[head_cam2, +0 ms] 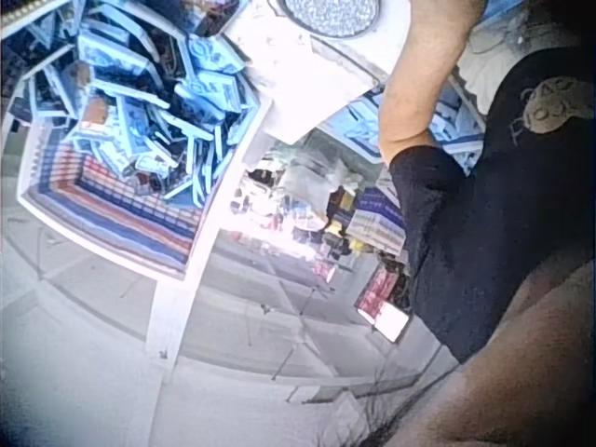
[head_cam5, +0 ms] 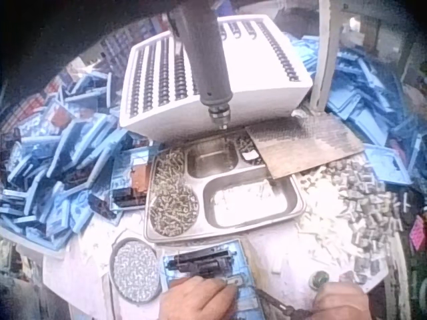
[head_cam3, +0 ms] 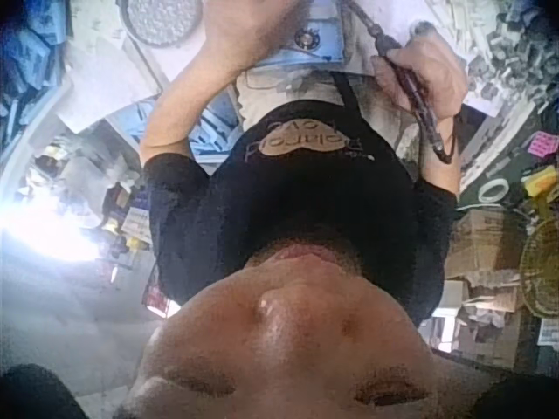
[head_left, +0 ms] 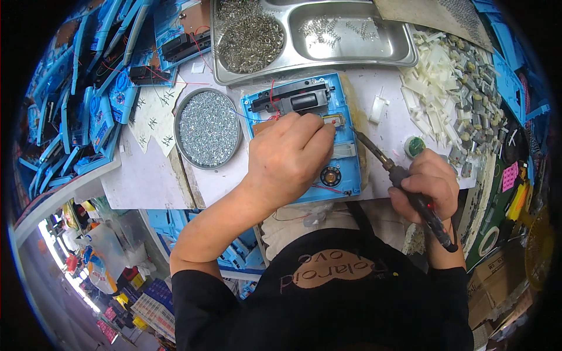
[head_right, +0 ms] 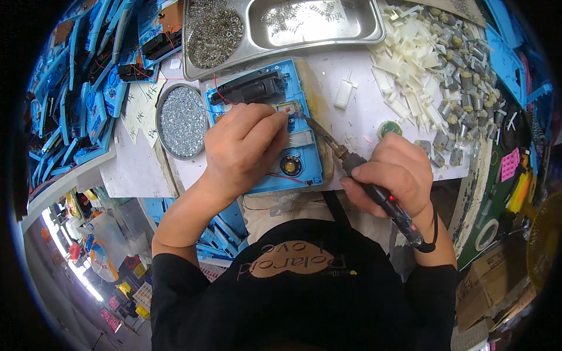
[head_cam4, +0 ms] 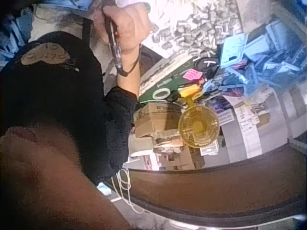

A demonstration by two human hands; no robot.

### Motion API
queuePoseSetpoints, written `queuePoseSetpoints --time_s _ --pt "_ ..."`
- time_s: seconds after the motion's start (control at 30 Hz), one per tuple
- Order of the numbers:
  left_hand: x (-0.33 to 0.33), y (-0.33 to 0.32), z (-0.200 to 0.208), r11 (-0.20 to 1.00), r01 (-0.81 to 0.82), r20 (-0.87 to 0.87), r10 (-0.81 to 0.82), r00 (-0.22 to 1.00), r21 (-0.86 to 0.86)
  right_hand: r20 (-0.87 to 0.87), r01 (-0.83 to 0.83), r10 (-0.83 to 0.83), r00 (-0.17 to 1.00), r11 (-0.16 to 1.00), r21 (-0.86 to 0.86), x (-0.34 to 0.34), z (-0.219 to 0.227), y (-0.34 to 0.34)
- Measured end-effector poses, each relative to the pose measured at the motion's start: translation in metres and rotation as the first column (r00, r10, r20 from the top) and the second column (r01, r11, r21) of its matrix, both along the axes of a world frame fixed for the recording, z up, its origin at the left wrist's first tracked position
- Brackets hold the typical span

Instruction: Assembling and soldering internal components into a blue plastic electronic device shell.

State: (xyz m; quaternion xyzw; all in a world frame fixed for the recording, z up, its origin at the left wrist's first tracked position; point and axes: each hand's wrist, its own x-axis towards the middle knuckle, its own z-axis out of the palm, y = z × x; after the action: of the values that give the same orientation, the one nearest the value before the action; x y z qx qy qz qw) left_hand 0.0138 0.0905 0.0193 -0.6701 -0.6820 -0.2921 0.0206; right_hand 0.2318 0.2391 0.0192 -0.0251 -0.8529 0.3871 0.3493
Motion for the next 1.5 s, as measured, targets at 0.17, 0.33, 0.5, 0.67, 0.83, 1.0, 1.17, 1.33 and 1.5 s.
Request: queuePoseSetpoints --time_s 0.17,0.33,0.5,0.67,0.83,1.0,1.17,1.33,1.5 --pt "0.000 0.000 0.001 1.000 0.005 -0.003 -0.005 1.000 -0.011 -0.030 0.012 -0.014 0.999 0.998 -0.062 0.006 0.001 0.003" --pt "0.000 0.001 0.004 0.999 0.006 -0.025 -0.007 1.000 -0.033 -0.025 0.014 -0.016 1.000 0.998 -0.064 0.007 0.004 0.005" --pt "0.000 0.000 0.005 1.000 0.009 -0.037 -0.010 0.999 -0.027 -0.027 0.016 -0.017 1.000 0.999 -0.049 0.006 0.006 0.006" --pt "0.000 0.000 0.006 0.999 0.016 -0.054 -0.019 0.998 -0.047 -0.018 0.030 -0.031 0.999 0.998 -0.047 0.006 0.006 0.006" --pt "0.001 -0.001 0.008 0.999 0.000 -0.058 -0.003 0.998 -0.037 -0.007 0.038 -0.038 0.999 0.998 -0.041 0.007 0.007 0.006" --pt "0.002 -0.001 0.005 1.000 -0.008 -0.040 0.008 0.999 -0.010 -0.007 0.036 -0.036 0.999 0.998 -0.042 0.006 0.007 0.006" --pt "0.002 -0.001 0.003 1.000 -0.010 -0.020 0.010 1.000 0.023 -0.011 0.036 -0.036 0.999 0.999 -0.028 0.005 0.008 0.005" --pt "-0.002 -0.010 0.011 0.989 -0.099 -0.002 0.100 0.995 0.108 -0.025 0.039 -0.040 0.999 0.999 -0.038 0.004 0.010 0.005" --pt "-0.051 -0.040 0.028 0.921 -0.351 -0.163 0.325 0.932 -0.168 -0.032 0.076 -0.077 0.996 0.996 -0.034 0.010 0.006 0.012"
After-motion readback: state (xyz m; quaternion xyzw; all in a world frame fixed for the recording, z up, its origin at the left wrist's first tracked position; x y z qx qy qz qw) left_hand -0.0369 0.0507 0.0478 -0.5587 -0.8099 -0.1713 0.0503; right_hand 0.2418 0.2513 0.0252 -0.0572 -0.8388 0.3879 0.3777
